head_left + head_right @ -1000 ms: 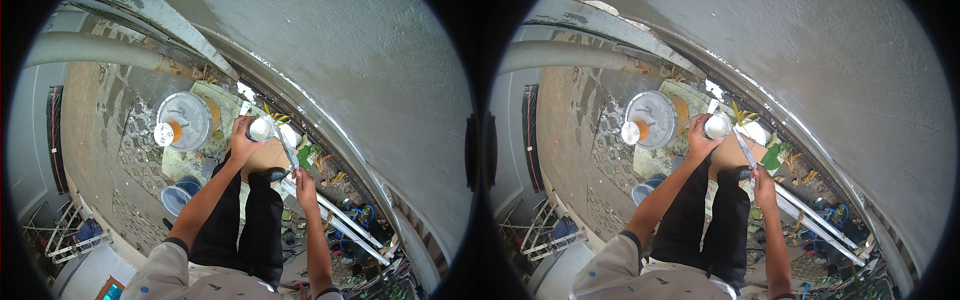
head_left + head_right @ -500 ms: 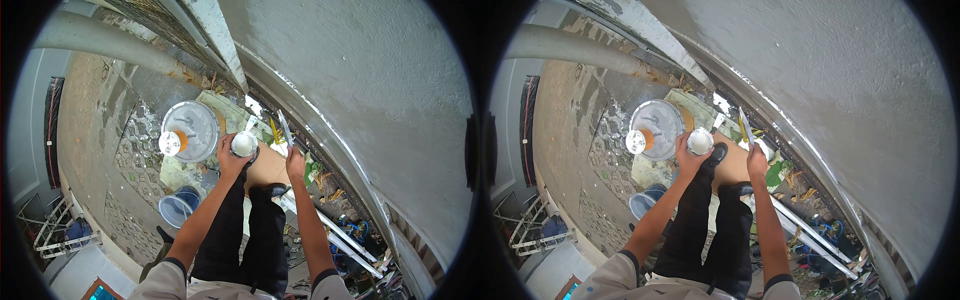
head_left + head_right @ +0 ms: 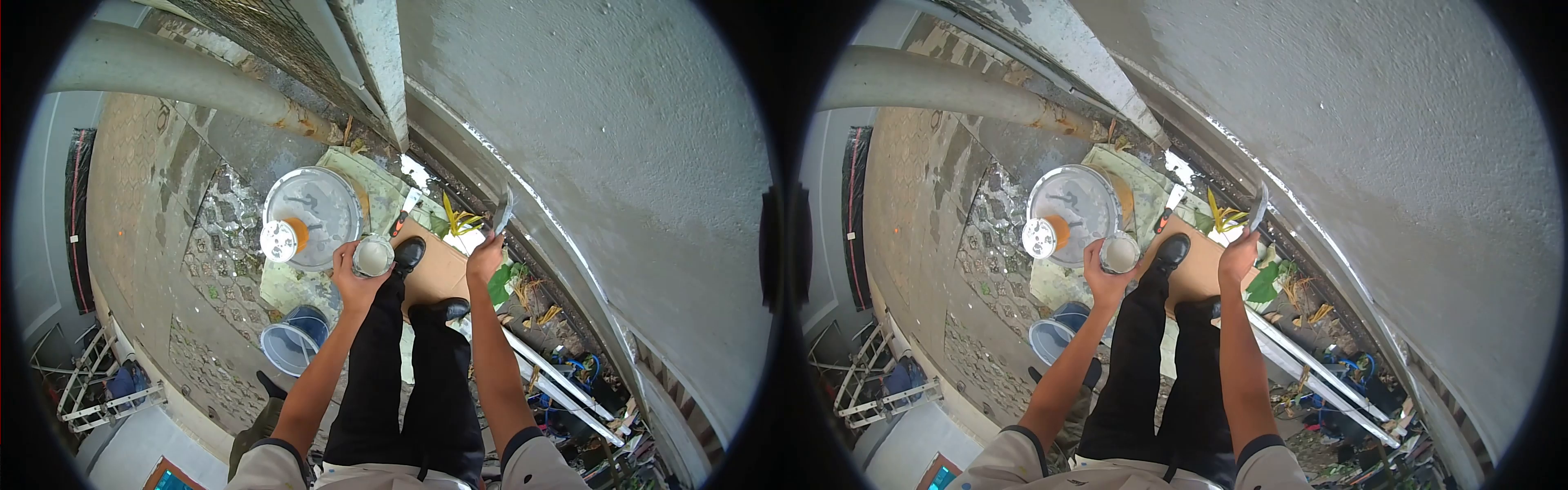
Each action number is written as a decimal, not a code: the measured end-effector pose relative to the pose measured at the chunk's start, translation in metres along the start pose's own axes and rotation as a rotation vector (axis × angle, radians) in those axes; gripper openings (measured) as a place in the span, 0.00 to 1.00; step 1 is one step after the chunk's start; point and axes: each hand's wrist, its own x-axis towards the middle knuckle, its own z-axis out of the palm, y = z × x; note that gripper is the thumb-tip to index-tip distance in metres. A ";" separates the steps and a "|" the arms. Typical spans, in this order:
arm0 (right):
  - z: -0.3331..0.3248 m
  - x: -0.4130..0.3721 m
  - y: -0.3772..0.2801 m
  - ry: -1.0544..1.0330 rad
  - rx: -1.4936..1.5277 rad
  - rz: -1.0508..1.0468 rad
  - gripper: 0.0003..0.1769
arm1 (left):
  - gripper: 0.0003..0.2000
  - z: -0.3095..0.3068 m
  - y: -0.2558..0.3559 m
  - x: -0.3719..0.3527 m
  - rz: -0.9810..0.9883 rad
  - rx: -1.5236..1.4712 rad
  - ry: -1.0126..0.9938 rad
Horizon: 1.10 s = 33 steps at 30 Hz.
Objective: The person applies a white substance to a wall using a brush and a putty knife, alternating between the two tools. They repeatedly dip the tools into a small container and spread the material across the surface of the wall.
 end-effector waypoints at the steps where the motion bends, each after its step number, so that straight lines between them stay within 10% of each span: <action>1: -0.002 -0.008 0.008 -0.005 -0.016 -0.001 0.14 | 0.35 0.000 0.000 0.001 -0.004 -0.005 -0.003; 9: 0.004 -0.018 -0.011 -0.129 -0.035 -0.305 0.13 | 0.35 0.005 0.003 0.008 -0.001 0.001 -0.012; 14: -0.002 0.029 -0.073 -0.128 -0.100 -0.128 0.15 | 0.35 0.006 0.004 0.010 0.025 -0.007 -0.025; 26: -0.017 0.020 0.019 0.015 -0.086 -0.260 0.18 | 0.35 0.001 0.007 0.009 0.047 -0.020 -0.002; 33: -0.026 -0.004 0.007 -0.370 0.106 -0.114 0.23 | 0.32 0.007 0.006 0.003 0.014 -0.044 -0.010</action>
